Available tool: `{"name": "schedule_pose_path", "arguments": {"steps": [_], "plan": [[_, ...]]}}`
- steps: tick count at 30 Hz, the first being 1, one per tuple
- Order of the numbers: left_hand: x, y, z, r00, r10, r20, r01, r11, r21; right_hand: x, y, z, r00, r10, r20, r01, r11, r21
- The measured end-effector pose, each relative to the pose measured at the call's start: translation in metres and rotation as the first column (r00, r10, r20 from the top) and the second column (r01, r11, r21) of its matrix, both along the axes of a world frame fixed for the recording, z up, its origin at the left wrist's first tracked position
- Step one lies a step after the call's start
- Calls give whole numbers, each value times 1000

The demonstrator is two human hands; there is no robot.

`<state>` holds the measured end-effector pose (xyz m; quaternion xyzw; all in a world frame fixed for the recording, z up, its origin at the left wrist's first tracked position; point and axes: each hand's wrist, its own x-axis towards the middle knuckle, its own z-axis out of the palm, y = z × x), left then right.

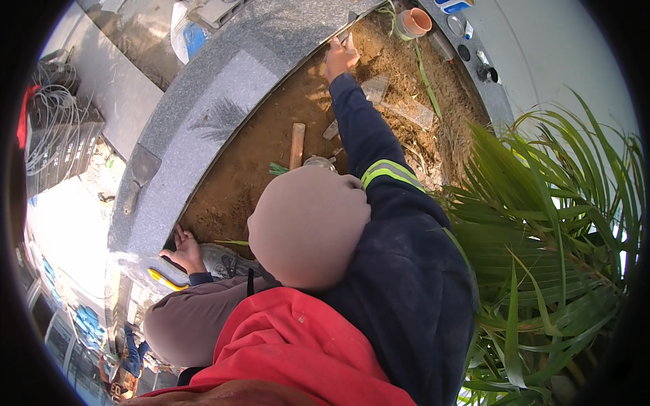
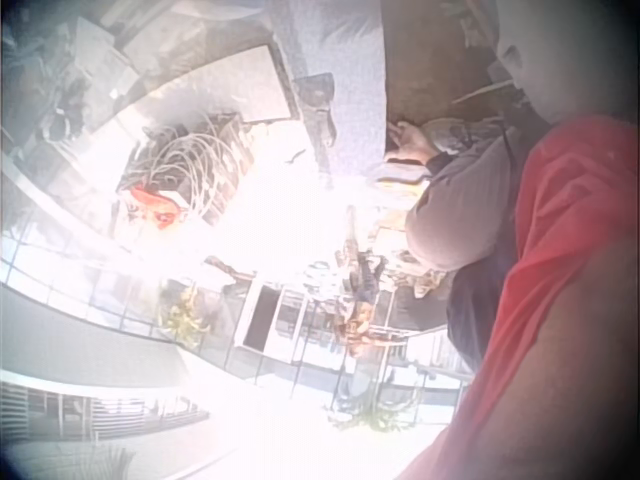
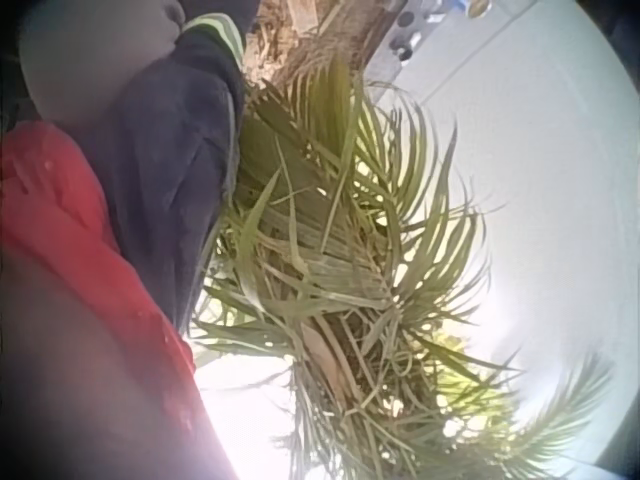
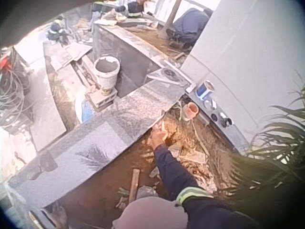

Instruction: The person applies mortar to the edge of a curved stone structure using a trowel and a smaller tool. They spread and smooth the mortar along the joint, occasionally scraping excess material.

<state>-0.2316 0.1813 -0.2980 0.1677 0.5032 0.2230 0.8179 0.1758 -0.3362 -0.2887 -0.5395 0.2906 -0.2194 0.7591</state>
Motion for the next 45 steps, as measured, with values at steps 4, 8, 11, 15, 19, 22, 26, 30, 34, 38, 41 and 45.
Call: {"name": "schedule_pose_path", "arguments": {"steps": [4,8,11,15,19,22,26,30,34,38,41,45], "plan": [[-2,2,1,1000,4,-12,-4,1000,26,-16,14,6,992,53,-117,-57,998,-27],[-1,1,-1,1000,9,-8,-8,1000,24,-32,18,7,988,112,-110,-110,994,16],[1,-2,2,1000,9,-14,-9,1000,20,-37,17,7,986,122,-109,-122,992,13],[-3,0,2,1000,24,-6,-23,999,22,-47,23,10,974,130,-185,-158,977,-144],[3,-4,-1,1000,9,-8,-9,1000,1,-67,-30,-17,970,107,-217,-199,862,-466],[-4,3,2,1000,28,-5,-28,999,25,-60,-64,5,949,-25,-313,-255,522,-814],[-1,-2,3,999,41,-17,-40,999,22,-27,-106,68,927,-137,-349,-310,244,-919],[1,-3,-2,999,30,-13,-30,999,20,-3,-130,75,941,-154,-302,-297,56,-953],[-2,1,1,999,36,-30,-35,999,26,6,-108,83,888,-253,-385,-389,35,-920],[1,-2,3,1000,21,-6,-21,1000,19,30,-137,93,811,-261,-524,-516,107,-850],[3,-5,1,1000,13,-7,-13,1000,16,49,-155,94,808,-282,-517,-527,47,-849],[-2,1,0,1000,15,-18,-14,999,37,53,-143,97,791,-210,-574,-596,-54,-801]]}}
